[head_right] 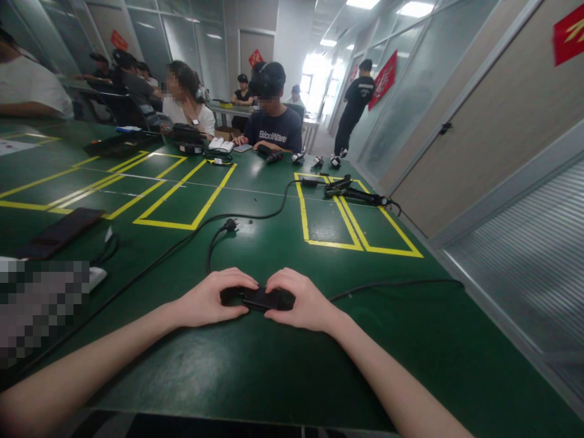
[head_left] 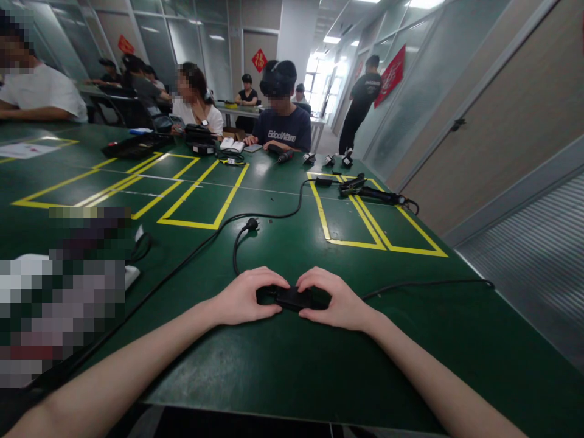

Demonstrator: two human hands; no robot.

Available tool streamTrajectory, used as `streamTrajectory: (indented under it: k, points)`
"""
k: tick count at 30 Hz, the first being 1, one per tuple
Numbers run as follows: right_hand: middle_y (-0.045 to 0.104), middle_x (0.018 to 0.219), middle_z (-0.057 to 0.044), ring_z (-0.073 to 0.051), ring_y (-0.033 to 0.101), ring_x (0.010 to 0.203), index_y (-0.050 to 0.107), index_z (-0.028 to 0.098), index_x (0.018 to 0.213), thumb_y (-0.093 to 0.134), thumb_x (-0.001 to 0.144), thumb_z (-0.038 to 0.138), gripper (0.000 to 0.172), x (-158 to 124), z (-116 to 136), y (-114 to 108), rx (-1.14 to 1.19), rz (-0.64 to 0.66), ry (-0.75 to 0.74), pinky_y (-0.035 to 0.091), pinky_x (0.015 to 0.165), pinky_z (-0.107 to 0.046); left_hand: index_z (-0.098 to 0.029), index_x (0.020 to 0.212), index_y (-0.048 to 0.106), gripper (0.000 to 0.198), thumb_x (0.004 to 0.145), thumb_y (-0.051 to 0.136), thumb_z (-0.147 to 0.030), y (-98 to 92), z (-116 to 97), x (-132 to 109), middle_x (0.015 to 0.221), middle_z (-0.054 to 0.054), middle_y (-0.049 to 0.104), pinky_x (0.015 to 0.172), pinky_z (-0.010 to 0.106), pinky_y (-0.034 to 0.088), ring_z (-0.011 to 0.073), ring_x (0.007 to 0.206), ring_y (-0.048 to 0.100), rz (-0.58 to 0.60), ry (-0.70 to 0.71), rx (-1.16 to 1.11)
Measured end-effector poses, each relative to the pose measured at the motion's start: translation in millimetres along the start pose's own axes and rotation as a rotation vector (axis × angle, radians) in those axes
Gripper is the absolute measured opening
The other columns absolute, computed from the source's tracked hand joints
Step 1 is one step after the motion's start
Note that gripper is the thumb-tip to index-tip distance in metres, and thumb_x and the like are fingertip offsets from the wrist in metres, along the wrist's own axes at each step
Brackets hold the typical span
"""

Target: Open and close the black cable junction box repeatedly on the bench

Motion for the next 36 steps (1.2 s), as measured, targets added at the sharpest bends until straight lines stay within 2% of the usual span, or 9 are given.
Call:
streamTrajectory:
  k: [9,15,17,20,22,25,29,33,36]
  points:
    - [0.071,0.100,-0.005,-0.022,0.067,0.091,0.065,0.023,0.104,0.087,0.075,0.025,0.036,-1,5,0,-0.186,0.123,0.080,0.052,0.079,-0.033,-0.021,0.105,0.068,0.026,0.081,0.076,-0.015,10.8,0,-2,0.114,0.006,0.074,0.095,0.036,0.055,0.0232,0.108,0.067,0.011,0.009,0.132]
    - [0.074,0.102,-0.008,-0.023,0.068,0.092,0.064,0.022,0.113,0.068,0.087,0.024,0.027,1,5,4,-0.207,0.063,0.079,0.053,0.085,-0.037,-0.020,0.109,0.062,0.028,0.083,0.073,-0.018,13.0,-5,4,0.109,0.006,0.073,0.088,0.037,0.052,0.0256,0.102,0.066,0.046,-0.017,0.387]
    - [0.074,0.107,-0.010,-0.024,0.069,0.096,0.064,0.021,0.120,0.062,0.092,0.025,0.028,3,5,6,-0.203,0.058,0.071,0.054,0.088,-0.038,-0.019,0.108,0.061,0.028,0.083,0.072,-0.017,13.8,-6,5,0.104,0.007,0.072,0.085,0.037,0.050,0.0264,0.097,0.065,0.059,-0.039,0.499]
    - [0.074,0.112,-0.011,-0.025,0.070,0.099,0.062,0.019,0.128,0.067,0.092,0.032,0.038,3,6,12,-0.224,0.107,0.058,0.055,0.088,-0.038,-0.019,0.107,0.060,0.022,0.087,0.070,-0.018,16.7,-7,6,0.102,0.006,0.071,0.083,0.037,0.048,0.0259,0.095,0.065,0.095,-0.018,0.593]
    - [0.074,0.112,-0.011,-0.026,0.070,0.099,0.062,0.020,0.129,0.068,0.092,0.035,0.040,2,4,15,-0.268,0.136,0.062,0.056,0.086,-0.038,-0.019,0.108,0.060,0.017,0.093,0.067,-0.021,18.0,-8,5,0.101,0.006,0.071,0.083,0.036,0.047,0.0250,0.094,0.065,0.103,0.009,0.613]
    - [0.075,0.113,-0.013,-0.027,0.072,0.097,0.063,0.020,0.128,0.058,0.100,0.034,0.032,0,0,16,-0.370,0.146,0.062,0.056,0.084,-0.039,-0.019,0.110,0.061,0.014,0.099,0.062,-0.027,18.1,-10,6,0.098,0.006,0.072,0.080,0.036,0.046,0.0240,0.091,0.066,0.093,0.037,0.625]
    - [0.076,0.111,-0.015,-0.028,0.073,0.094,0.064,0.017,0.128,0.052,0.103,0.036,0.033,-3,-2,15,-0.444,0.155,0.039,0.055,0.082,-0.040,-0.018,0.119,0.062,0.026,0.104,0.060,-0.038,16.9,-12,8,0.104,0.007,0.074,0.080,0.036,0.046,0.0245,0.093,0.067,0.065,0.108,0.629]
    - [0.077,0.107,-0.013,-0.026,0.074,0.092,0.066,0.018,0.125,0.057,0.102,0.041,0.033,-2,1,11,-0.446,0.148,0.007,0.055,0.080,-0.038,-0.016,0.115,0.065,0.028,0.106,0.056,-0.041,17.4,-14,7,0.107,0.009,0.076,0.080,0.037,0.047,0.0243,0.093,0.066,0.065,0.173,0.636]
    - [0.077,0.102,-0.011,-0.024,0.074,0.088,0.067,0.018,0.123,0.062,0.100,0.044,0.035,-2,4,9,-0.448,0.138,-0.042,0.055,0.077,-0.035,-0.017,0.114,0.067,0.027,0.106,0.057,-0.041,18.4,-13,6,0.104,0.008,0.076,0.081,0.037,0.048,0.0239,0.092,0.065,0.062,0.159,0.631]
Point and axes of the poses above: each hand's wrist, its own x-axis towards the middle knuckle, its own y-axis out of the palm, z = x × y, the point moved 5 cm from there along x, towards the middle knuckle
